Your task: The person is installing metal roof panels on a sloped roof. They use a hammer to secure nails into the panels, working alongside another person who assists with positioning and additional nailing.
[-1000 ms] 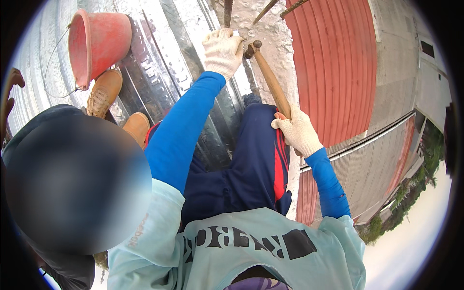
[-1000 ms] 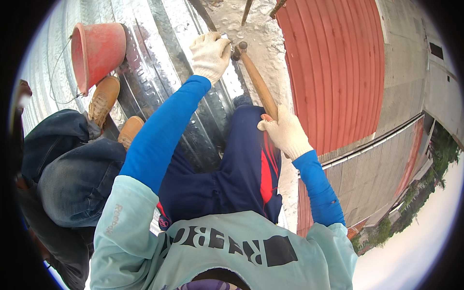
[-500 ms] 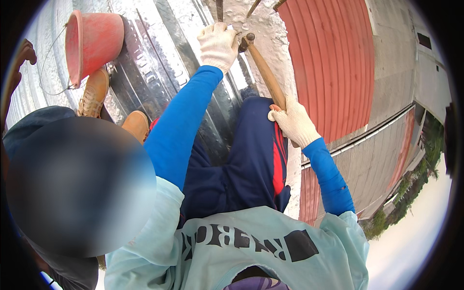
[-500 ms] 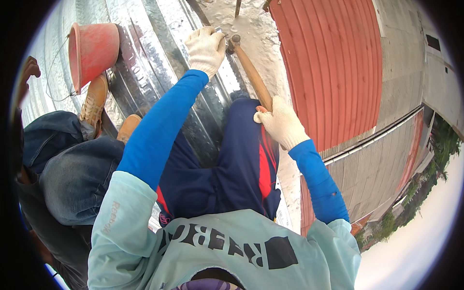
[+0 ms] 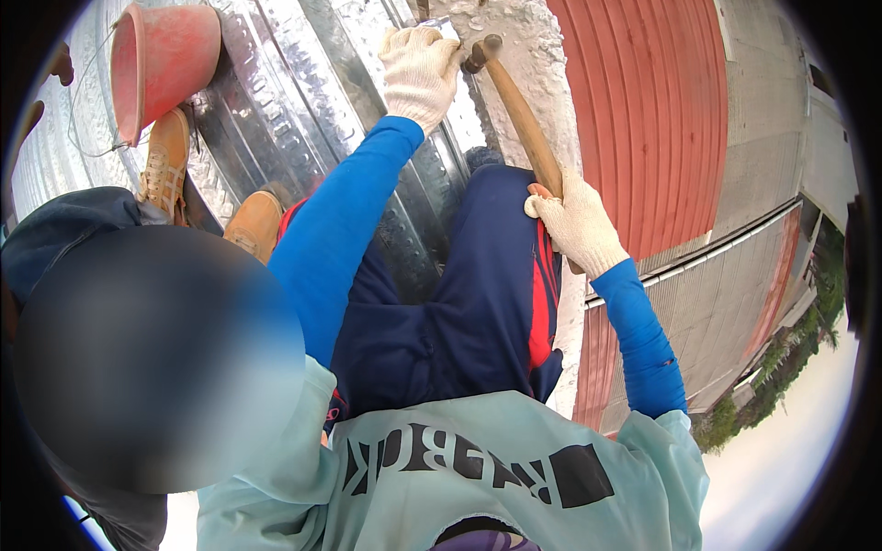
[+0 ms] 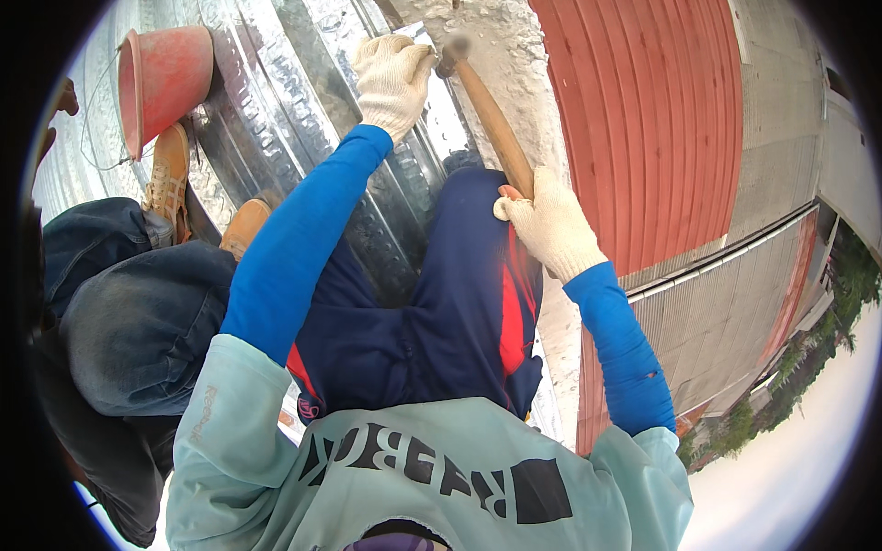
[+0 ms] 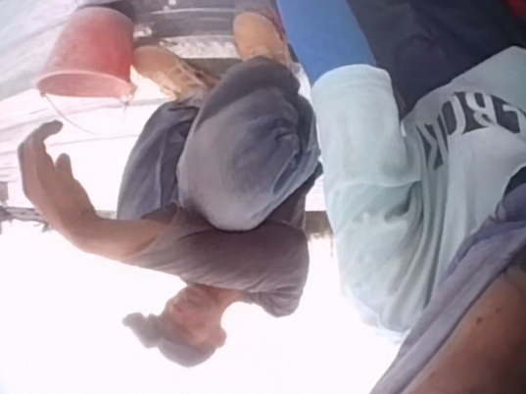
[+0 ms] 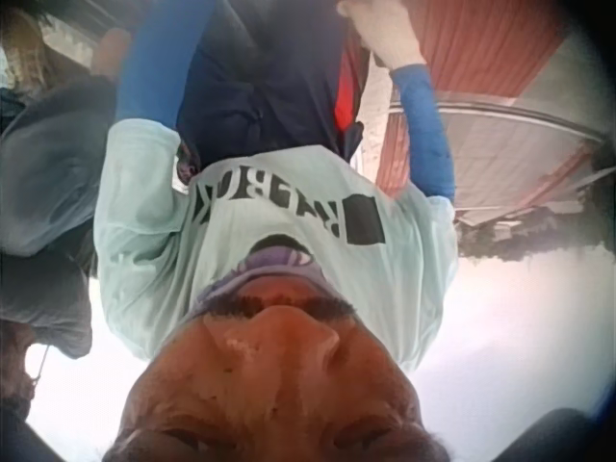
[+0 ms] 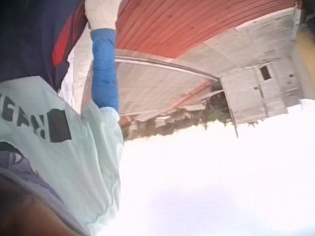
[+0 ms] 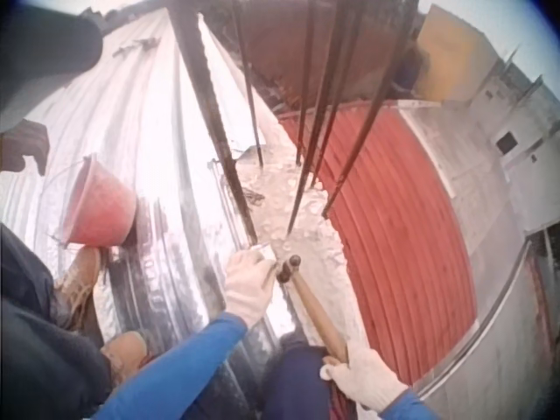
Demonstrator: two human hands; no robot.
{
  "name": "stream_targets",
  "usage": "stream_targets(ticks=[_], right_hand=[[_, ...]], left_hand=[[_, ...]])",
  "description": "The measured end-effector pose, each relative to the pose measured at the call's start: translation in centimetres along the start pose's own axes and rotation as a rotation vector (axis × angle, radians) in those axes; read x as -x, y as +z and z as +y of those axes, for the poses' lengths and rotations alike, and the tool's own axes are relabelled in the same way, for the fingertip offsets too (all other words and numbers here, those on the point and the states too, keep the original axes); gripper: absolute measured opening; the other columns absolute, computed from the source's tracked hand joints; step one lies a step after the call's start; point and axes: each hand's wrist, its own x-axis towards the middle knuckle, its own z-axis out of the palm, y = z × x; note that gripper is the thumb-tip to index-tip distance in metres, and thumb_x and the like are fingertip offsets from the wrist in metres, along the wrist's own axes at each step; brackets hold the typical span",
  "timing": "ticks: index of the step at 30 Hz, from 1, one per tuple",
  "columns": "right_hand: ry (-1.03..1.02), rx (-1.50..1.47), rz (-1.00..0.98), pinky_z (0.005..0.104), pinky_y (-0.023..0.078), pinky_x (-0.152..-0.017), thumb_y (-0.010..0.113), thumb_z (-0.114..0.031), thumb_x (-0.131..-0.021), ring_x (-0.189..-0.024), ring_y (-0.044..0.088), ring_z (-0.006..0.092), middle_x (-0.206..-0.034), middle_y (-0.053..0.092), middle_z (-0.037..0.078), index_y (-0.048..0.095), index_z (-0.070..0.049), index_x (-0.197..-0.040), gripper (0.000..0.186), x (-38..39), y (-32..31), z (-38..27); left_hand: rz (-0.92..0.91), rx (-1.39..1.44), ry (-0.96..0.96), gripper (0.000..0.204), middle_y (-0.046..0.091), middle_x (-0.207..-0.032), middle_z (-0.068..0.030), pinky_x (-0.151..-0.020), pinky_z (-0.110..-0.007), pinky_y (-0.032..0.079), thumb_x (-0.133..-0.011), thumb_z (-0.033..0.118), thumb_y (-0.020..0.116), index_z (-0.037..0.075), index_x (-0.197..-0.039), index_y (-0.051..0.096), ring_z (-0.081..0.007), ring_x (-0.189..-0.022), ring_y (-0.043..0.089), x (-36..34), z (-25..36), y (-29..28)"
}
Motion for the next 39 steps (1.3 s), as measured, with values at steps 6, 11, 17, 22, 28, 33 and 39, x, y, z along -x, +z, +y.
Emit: stream_targets(ticks=[6, 11, 17, 22, 28, 33, 39], right_hand=[[-0.010, -0.032, 0.001, 0.0423, 0.060, -0.074, 0.085, -0.029, -0.095, -0.083, 0.077, 0.0261, -0.104, 0.081, 0.020, 0.062, 0.003, -0.112, 0.043, -0.2, 0.3, 0.6], [0.016, -0.191, -0.015, 0.0371, 0.058, -0.067, 0.087, -0.023, -0.091, -0.076, 0.072, 0.0173, -0.105, 0.081, 0.018, 0.064, 0.004, -0.115, 0.042, -0.8, 0.6, 2.5], [0.050, -0.545, 0.041, 0.0258, 0.048, -0.048, 0.082, -0.009, -0.086, -0.058, 0.061, 0.0060, -0.097, 0.077, 0.008, 0.067, 0.005, -0.125, 0.043, -0.6, 0.6, 3.0], [0.061, -0.598, -0.093, 0.0246, 0.048, -0.052, 0.082, -0.007, -0.086, -0.062, 0.060, 0.0051, -0.075, 0.067, 0.002, 0.072, 0.002, -0.112, 0.030, -3.1, -0.5, 4.0], [-0.081, -0.589, -0.135, 0.0280, 0.050, -0.060, 0.082, -0.011, -0.089, -0.065, 0.058, 0.0068, -0.077, 0.064, -0.001, 0.070, 0.000, -0.104, 0.023, -8.1, -0.3, 7.9], [-0.205, 0.040, -0.046, 0.0402, 0.057, -0.068, 0.080, -0.029, -0.101, -0.070, 0.067, 0.0180, -0.078, 0.067, 0.013, 0.067, -0.001, -0.097, 0.032, -8.8, 0.8, 7.2], [-0.224, 0.372, 0.111, 0.0409, 0.060, -0.073, 0.078, -0.032, -0.108, -0.083, 0.081, 0.0263, -0.089, 0.079, 0.020, 0.072, 0.000, -0.104, 0.033, -7.3, -0.8, 0.8]], left_hand=[[-0.013, 0.015, -0.032, 0.009, 0.078, -0.105, -0.0070, -0.103, -0.052, 0.048, -0.093, 0.021, 0.086, 0.015, -0.100, 0.086, -0.0345, -0.110, 0.070, 0.2, -0.5, -0.4], [-0.007, 0.024, -0.009, 0.012, 0.079, -0.104, -0.0070, -0.100, -0.050, 0.050, -0.091, 0.019, 0.088, 0.015, -0.102, 0.088, -0.0338, -0.104, 0.071, -0.2, -0.2, -0.3], [0.001, 0.008, 0.012, 0.013, 0.079, -0.100, -0.0070, -0.096, -0.047, 0.052, -0.090, 0.022, 0.090, 0.015, -0.101, 0.091, -0.0329, -0.102, 0.072, -0.2, -0.7, -0.3], [0.002, 0.005, 0.013, 0.014, 0.079, -0.100, -0.0070, -0.096, -0.048, 0.052, -0.090, 0.023, 0.091, 0.015, -0.102, 0.091, -0.0328, -0.101, 0.072, -0.2, -0.8, -0.3], [-0.012, 0.001, 0.025, 0.016, 0.079, -0.101, -0.0059, -0.098, -0.048, 0.052, -0.091, 0.025, 0.091, 0.016, -0.104, 0.091, -0.0316, -0.103, 0.072, -0.4, -0.7, -0.2], [-0.040, -0.015, -0.017, 0.016, 0.078, -0.101, -0.0053, -0.099, -0.049, 0.051, -0.091, 0.026, 0.091, 0.017, -0.104, 0.091, -0.0307, -0.104, 0.071, -0.4, -0.6, -0.5], [-0.029, -0.046, 0.018, 0.016, 0.078, -0.100, -0.0054, -0.099, -0.049, 0.051, -0.091, 0.027, 0.091, 0.016, -0.103, 0.090, -0.0306, -0.103, 0.070, -0.5, -0.5, -0.6]])
